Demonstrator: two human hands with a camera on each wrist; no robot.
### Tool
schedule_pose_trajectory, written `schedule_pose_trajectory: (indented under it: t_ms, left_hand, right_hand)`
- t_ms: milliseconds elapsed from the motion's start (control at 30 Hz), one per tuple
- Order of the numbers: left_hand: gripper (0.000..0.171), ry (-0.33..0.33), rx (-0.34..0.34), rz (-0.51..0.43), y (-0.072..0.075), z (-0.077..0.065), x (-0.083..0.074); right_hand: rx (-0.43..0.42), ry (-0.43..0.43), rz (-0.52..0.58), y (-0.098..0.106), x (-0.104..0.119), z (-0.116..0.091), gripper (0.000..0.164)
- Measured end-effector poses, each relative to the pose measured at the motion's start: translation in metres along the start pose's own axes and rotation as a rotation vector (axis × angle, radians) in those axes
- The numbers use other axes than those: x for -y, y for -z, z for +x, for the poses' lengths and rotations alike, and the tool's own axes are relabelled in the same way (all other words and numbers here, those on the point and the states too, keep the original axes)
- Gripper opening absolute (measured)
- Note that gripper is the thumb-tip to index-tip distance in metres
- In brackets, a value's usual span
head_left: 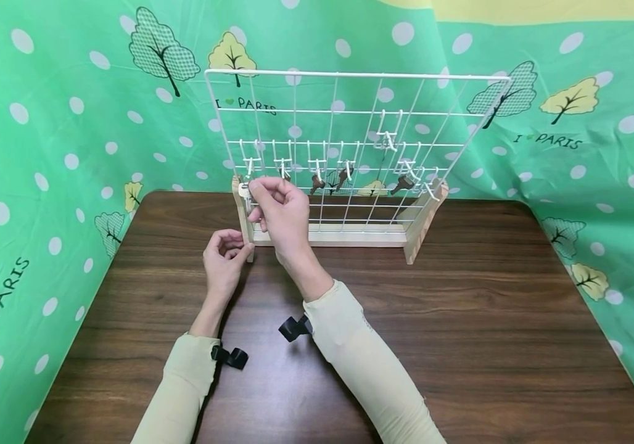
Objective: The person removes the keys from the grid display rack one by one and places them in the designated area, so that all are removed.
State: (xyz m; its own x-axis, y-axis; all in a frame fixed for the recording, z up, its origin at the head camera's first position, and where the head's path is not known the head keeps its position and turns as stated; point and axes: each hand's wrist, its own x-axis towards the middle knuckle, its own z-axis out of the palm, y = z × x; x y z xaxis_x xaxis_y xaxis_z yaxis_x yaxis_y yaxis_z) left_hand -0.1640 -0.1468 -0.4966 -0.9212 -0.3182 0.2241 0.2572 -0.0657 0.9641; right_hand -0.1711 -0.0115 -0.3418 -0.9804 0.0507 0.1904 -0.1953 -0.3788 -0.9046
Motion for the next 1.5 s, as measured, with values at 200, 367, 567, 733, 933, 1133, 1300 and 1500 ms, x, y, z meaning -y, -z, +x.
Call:
schedule_pose_trajectory:
  t_ms: [200, 367, 567, 733, 933, 1133, 1300, 1500]
  left_hand:
    - [0.036, -0.008, 0.004, -0.008, 0.0, 0.0, 0.0]
    - [0.036, -0.015, 0.003, -0.006, -0.001, 0.001, 0.0]
    - [0.035, -0.011, -0.003, 0.005, -0.002, 0.001, 0.0]
    - [0.034, -0.005, -0.006, 0.002, -0.003, 0.0, 0.0]
    - [0.034, -0.005, -0.006, 0.001, -0.002, 0.0, 0.0]
    - [0.035, 0.002, -0.001, 0.007, 0.0, 0.0, 0.001]
    - [0.034, 0.0, -0.004, -0.001, 0.001, 0.0, 0.001]
    - [0.03, -0.003, -0.008, -0.017, 0.001, 0.0, 0.003]
  right_hand:
    - [-0.02, -0.007, 0.005, 0.0, 0.002, -0.001, 0.004]
    - [0.0, 0.01, 0.007, 0.002, 0.004, -0.003, 0.005]
    - [-0.002, 0.018, -0.039, 0.009, 0.004, -0.01, 0.003]
    - [-0.016, -0.007, -0.061, 0.017, 0.002, -0.015, 0.007]
    - [0.006, -0.05, -0.13, 0.027, -0.001, -0.019, 0.006]
    - [0.029, -0.088, -0.141, 0.037, -0.005, -0.025, 0.007]
    - [0.043, -0.097, -0.175, 0.046, -0.011, -0.029, 0.006]
    - [0.058, -0.098, -0.198, 0.058, -0.022, -0.033, 0.009]
